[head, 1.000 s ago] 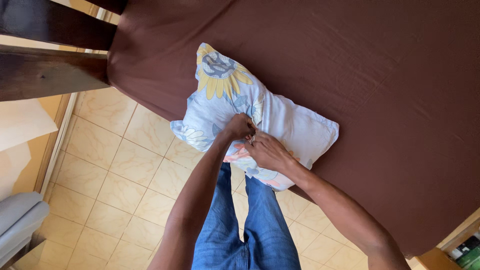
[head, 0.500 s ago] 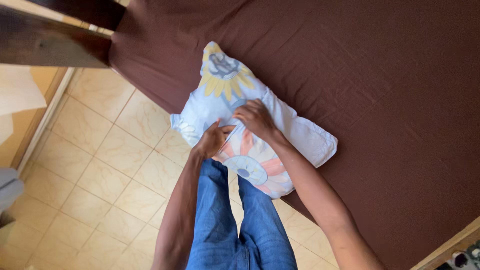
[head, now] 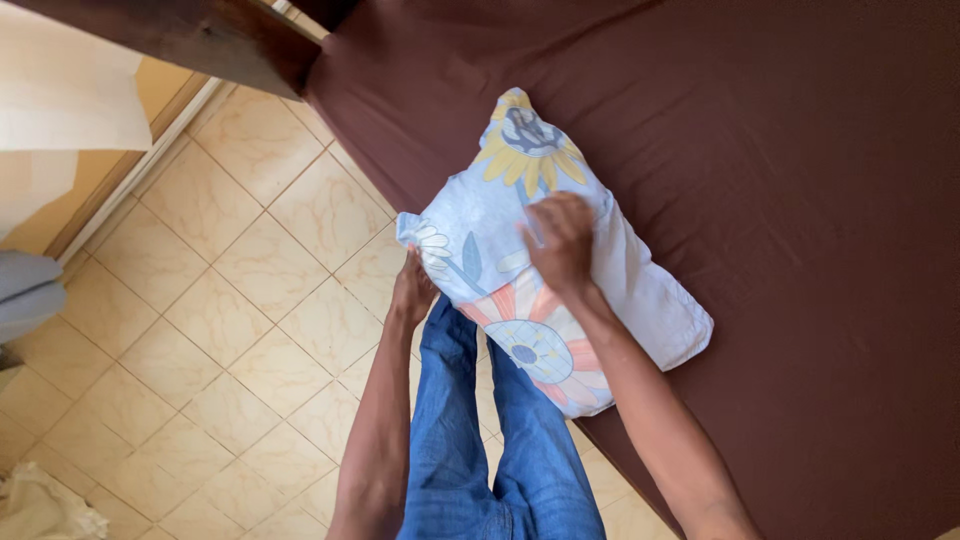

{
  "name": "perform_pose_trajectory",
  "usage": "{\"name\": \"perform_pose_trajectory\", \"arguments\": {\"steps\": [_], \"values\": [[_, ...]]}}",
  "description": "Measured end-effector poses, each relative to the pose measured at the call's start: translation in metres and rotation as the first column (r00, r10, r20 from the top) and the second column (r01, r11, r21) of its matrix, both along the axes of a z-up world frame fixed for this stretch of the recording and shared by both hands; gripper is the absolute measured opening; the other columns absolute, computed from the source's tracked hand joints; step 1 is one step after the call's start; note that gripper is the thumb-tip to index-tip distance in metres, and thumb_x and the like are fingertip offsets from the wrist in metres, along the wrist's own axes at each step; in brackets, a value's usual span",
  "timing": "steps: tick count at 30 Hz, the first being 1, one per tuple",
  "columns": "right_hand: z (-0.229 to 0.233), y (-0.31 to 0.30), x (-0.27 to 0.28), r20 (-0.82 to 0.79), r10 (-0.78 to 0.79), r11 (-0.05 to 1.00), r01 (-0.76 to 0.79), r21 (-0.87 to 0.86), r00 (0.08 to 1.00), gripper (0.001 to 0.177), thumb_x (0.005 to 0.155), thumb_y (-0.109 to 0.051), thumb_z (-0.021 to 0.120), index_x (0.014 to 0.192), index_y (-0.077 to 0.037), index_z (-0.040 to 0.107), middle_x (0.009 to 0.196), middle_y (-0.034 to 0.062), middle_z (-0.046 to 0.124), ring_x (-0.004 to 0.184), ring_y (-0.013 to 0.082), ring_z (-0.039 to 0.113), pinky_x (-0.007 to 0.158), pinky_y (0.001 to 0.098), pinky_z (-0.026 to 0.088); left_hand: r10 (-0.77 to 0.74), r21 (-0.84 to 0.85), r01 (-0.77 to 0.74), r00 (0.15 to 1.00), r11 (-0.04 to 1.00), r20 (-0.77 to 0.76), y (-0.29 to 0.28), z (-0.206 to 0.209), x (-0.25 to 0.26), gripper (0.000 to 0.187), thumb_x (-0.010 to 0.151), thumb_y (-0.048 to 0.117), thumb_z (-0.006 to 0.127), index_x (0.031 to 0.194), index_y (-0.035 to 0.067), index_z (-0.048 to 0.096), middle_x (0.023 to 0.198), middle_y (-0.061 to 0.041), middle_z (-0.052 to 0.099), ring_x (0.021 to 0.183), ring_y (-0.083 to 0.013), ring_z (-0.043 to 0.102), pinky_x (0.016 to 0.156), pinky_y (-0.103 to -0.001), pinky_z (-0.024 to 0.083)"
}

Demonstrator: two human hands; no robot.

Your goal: The person takes a pillowcase and pulls it over a pillow, adjusting the fabric until the pillow is fully enclosed.

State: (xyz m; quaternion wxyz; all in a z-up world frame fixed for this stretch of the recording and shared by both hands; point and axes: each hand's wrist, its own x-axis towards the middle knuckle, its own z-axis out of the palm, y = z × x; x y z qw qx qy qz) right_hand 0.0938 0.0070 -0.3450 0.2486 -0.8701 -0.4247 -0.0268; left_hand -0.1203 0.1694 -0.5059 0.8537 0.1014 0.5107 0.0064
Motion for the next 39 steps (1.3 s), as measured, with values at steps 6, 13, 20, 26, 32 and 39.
{"name": "perform_pose_trajectory", "arguments": {"steps": [6, 13, 20, 26, 32, 39], "values": [[0.006, 0.12, -0.02, -0.118, 0.482, 0.805, -0.492, -0.331, 0.868, 0.1, 0.047, -0.056, 0.088, 0.131, -0.006, 0.069, 0.14, 0.0207, 0.058, 0.134, 0.0347, 0.045, 0.112, 0.0593, 0.021, 0.068, 0.478, -0.035, 0.996, 0.878, -0.053, 0.004, -0.01, 0.048, 0.021, 0.099, 0.009, 0.064, 0.116, -0.002, 0.068, 0.102, -0.011, 0.072, 0.083, -0.0202, 0.067, 0.069, -0.036, 0.055], [0.017, 0.153, 0.034, -0.684, 0.292, 0.043, -0.724, -0.689, 0.668, 0.067, 0.058, -0.052, 0.091, 0.108, -0.01, 0.078, 0.118, 0.011, 0.078, 0.12, 0.0268, 0.068, 0.106, 0.0443, 0.043, 0.249, 0.341, -0.357, 0.914, 0.87, 0.321, -0.012, 0.047, 0.02, 0.035, 0.099, -0.004, 0.068, 0.13, -0.004, 0.052, 0.112, -0.015, 0.07, 0.097, -0.0204, 0.069, 0.089, -0.038, 0.059], [-0.04, 0.04, 0.054, 0.143, 0.399, 0.887, -0.341, -0.311, 0.906, 0.026, 0.08, -0.021, 0.089, 0.099, -0.015, 0.073, 0.1, 0.0022, 0.068, 0.105, 0.0215, 0.061, 0.092, 0.0395, 0.042, -0.51, 0.699, 0.29, 0.851, 0.653, 0.124, -0.051, 0.048, 0.086, 0.096, 0.071, 0.01, 0.094, 0.149, 0.001, 0.039, 0.14, -0.013, 0.057, 0.129, -0.0234, 0.056, 0.111, -0.037, 0.045], [-0.024, 0.069, 0.05, -0.107, 0.126, 0.99, -0.131, -0.044, 0.986, 0.083, 0.067, -0.057, 0.087, 0.12, 0.003, 0.064, 0.121, 0.0213, 0.065, 0.12, 0.04, 0.056, 0.106, 0.051, 0.04, -0.364, 0.677, 0.168, 0.918, 0.716, 0.157, -0.1, 0.047, 0.108, 0.095, 0.066, 0.009, 0.091, 0.146, 0.0, 0.04, 0.137, -0.012, 0.057, 0.127, -0.0241, 0.055, 0.107, -0.038, 0.045], [-0.006, 0.089, 0.11, -0.027, 0.175, 0.83, -0.162, -0.533, 0.984, 0.104, 0.07, -0.059, 0.083, 0.148, -0.003, 0.046, 0.153, 0.0243, 0.045, 0.143, 0.0439, 0.037, 0.118, 0.0596, 0.023, -0.286, 0.562, 0.478, 0.872, 0.675, -0.398, -0.115, 0.029, 0.104, 0.079, 0.063, 0.018, 0.097, 0.126, -0.006, 0.055, 0.119, -0.02, 0.071, 0.114, -0.033, 0.069, 0.099, -0.043, 0.053], [-0.02, -0.018, 0.035, 0.12, -0.186, 0.852, 0.221, -0.474, 0.975, 0.092, 0.101, -0.062, 0.054, 0.164, -0.001, 0.026, 0.171, 0.0253, 0.021, 0.16, 0.0432, 0.013, 0.127, 0.0637, 0.002, 0.153, 0.865, 0.488, 0.87, -0.117, -0.47, -0.12, 0.088, 0.131, 0.1, 0.068, 0.029, 0.073, 0.146, -0.021, 0.037, 0.149, -0.044, 0.036, 0.143, -0.0501, 0.03, 0.117, -0.056, 0.023]]}}
